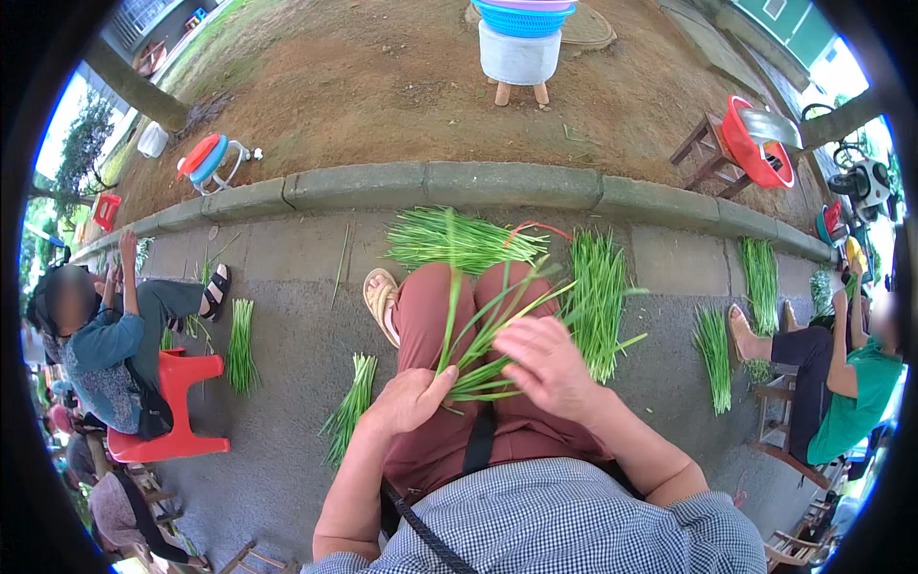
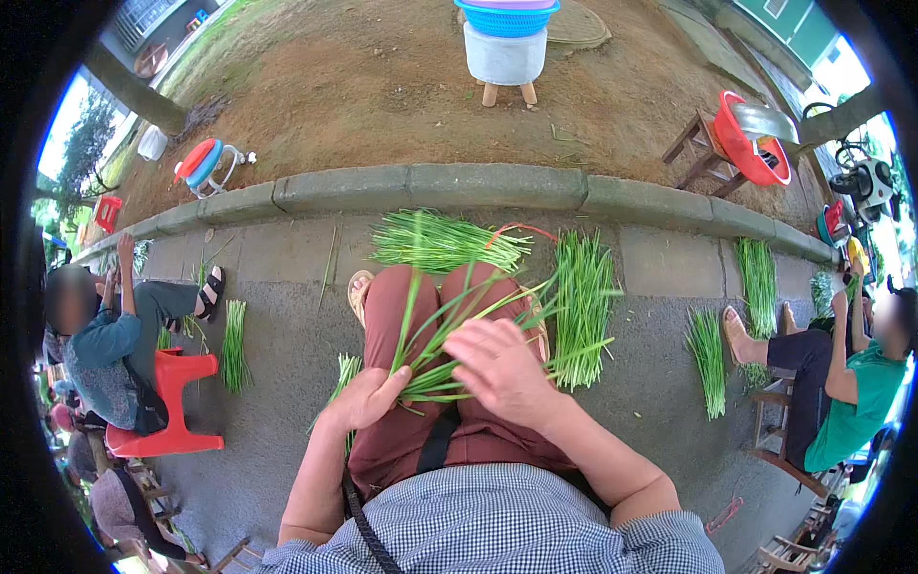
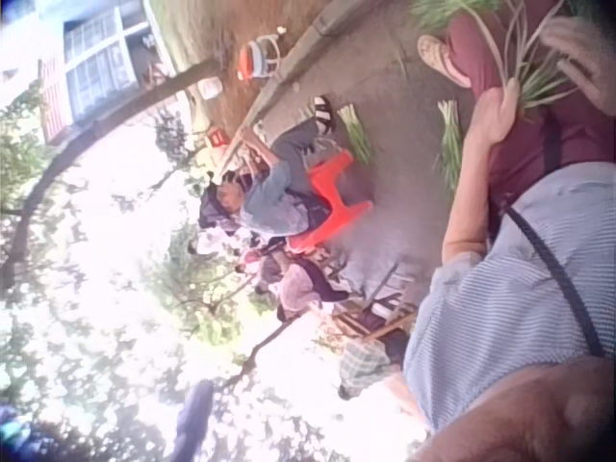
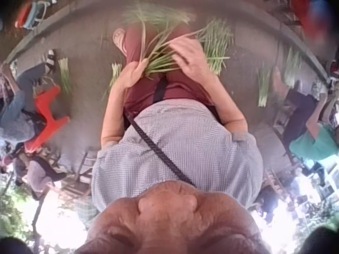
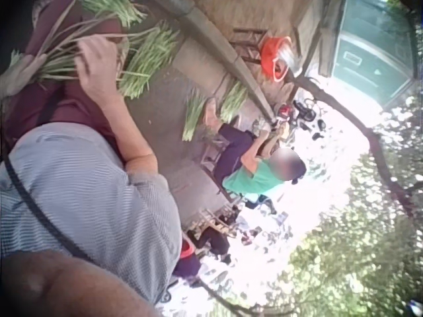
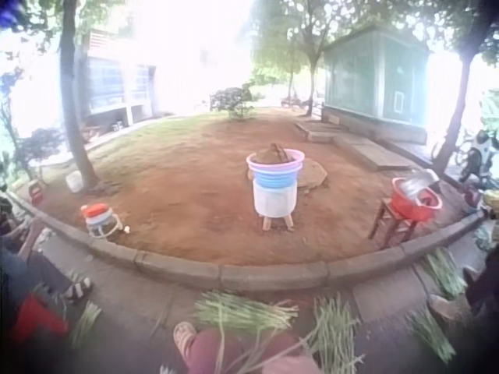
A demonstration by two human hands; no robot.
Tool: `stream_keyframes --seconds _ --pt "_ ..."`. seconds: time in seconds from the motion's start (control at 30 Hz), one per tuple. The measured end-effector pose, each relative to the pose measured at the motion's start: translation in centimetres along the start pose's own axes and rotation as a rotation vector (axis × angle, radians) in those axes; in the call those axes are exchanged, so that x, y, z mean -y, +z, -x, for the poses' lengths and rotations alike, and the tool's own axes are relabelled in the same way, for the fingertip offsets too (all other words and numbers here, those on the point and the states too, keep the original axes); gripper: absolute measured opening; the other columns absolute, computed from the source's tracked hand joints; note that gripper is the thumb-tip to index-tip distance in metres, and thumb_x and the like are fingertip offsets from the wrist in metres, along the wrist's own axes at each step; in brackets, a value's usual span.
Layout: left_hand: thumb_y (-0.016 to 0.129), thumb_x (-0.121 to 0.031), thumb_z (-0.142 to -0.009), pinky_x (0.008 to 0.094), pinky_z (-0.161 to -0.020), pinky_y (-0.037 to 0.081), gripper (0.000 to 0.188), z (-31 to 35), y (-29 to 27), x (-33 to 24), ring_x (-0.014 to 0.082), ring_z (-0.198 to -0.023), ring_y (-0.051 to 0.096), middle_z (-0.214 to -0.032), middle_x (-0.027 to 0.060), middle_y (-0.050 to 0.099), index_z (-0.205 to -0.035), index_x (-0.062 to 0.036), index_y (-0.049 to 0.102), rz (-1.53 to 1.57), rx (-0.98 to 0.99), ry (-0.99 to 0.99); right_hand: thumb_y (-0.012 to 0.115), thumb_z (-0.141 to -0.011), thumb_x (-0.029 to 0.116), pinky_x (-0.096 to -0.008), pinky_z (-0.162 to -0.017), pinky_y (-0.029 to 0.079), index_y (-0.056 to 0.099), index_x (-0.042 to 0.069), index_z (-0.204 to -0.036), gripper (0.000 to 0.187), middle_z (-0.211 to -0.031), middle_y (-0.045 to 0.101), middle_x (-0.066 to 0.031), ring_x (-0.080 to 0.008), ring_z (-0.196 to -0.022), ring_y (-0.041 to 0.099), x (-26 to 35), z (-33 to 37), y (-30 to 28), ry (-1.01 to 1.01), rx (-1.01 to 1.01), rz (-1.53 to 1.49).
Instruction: The person cleans a bunch of green onions by hand, peeling away damaged outer layers and sorting them.
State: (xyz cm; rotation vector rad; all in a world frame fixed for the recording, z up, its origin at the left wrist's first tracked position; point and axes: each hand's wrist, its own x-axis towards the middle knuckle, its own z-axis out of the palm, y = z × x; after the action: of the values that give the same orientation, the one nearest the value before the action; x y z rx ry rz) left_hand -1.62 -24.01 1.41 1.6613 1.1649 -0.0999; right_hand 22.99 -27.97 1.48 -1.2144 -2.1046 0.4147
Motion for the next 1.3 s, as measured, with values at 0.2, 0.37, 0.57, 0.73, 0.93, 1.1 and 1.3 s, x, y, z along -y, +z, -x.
stream_keyframes --seconds 0.2,0.37,0.57,0.73,0.93,1.1,1.3 --pt "0.045 -0.052 -0.092 0.0477 -0.070 0.049 0.054 1.6 1.1 -1.0 0.0386 -0.077 0.063 -0.068 0.0209 0.063 -0.085 -0.0018 0.064 -0.284 -0.134 0.109 0.070 -0.078 0.019 -0.0386 -0.081 0.047 0.063 0.006 -0.102 0.028 -0.101 0.062 -0.0077 -0.0270 -0.093 0.060 0.8 1.8 1.3 -0.055 0.081 -0.160" --pt "0.063 -0.051 -0.082 0.0442 -0.054 0.049 0.047 2.4 2.6 -1.2 0.0343 -0.059 0.063 -0.060 0.0155 0.060 -0.076 -0.0049 0.055 -0.570 -0.342 0.182 0.073 -0.074 0.014 -0.0374 -0.077 0.050 0.064 0.007 -0.104 0.031 -0.103 0.062 -0.0067 -0.0230 -0.091 0.061 3.2 1.6 0.7 -0.150 -0.007 -0.171" --pt "0.067 -0.020 -0.077 0.0447 -0.055 0.049 0.024 2.9 3.1 0.0 0.0332 -0.059 0.063 -0.062 0.0125 0.061 -0.085 -0.0070 0.049 -0.715 -0.394 0.055 0.064 -0.082 0.016 -0.0355 -0.083 0.047 0.063 0.007 -0.102 0.022 -0.102 0.060 -0.0066 -0.0243 -0.097 0.055 2.2 4.0 1.6 0.028 0.217 -0.069" --pt "0.066 -0.018 -0.078 0.0441 -0.056 0.050 0.025 3.7 3.9 0.5 0.0338 -0.061 0.064 -0.065 0.0135 0.062 -0.087 -0.0063 0.047 -0.792 -0.355 -0.035 0.066 -0.081 0.014 -0.0369 -0.078 0.050 0.065 0.006 -0.097 0.018 -0.096 0.063 -0.0082 -0.0265 -0.090 0.060 0.6 6.5 0.0 0.144 0.094 -0.141" --pt "0.059 -0.017 -0.083 0.0385 -0.051 0.052 0.016 4.0 3.9 1.0 0.0291 -0.057 0.065 -0.065 0.0112 0.062 -0.083 -0.0078 0.047 -0.868 -0.342 -0.014 0.064 -0.081 0.006 -0.0349 -0.075 0.052 0.065 0.002 -0.097 0.016 -0.093 0.064 -0.0136 -0.0291 -0.085 0.063 -4.3 5.6 -3.2 0.391 -0.179 0.014" --pt "0.061 -0.018 -0.082 0.0391 -0.051 0.051 0.018 4.3 3.8 1.0 0.0294 -0.058 0.065 -0.066 0.0114 0.062 -0.084 -0.0077 0.047 -0.854 -0.345 -0.017 0.063 -0.081 0.003 -0.0359 -0.075 0.051 0.066 0.003 -0.098 0.017 -0.096 0.064 -0.0113 -0.0291 -0.086 0.063 -7.3 5.1 -3.1 0.419 -0.180 -0.019" --pt "0.068 -0.020 -0.077 0.0441 -0.057 0.050 0.025 4.6 3.8 1.0 0.0342 -0.062 0.065 -0.067 0.0142 0.063 -0.084 -0.0074 0.047 -0.791 -0.353 -0.065 0.068 -0.076 0.007 -0.0370 -0.080 0.048 0.067 0.007 -0.091 0.015 -0.096 0.062 -0.0057 -0.0251 -0.091 0.059 -8.4 4.0 -2.3 0.180 0.035 0.076"
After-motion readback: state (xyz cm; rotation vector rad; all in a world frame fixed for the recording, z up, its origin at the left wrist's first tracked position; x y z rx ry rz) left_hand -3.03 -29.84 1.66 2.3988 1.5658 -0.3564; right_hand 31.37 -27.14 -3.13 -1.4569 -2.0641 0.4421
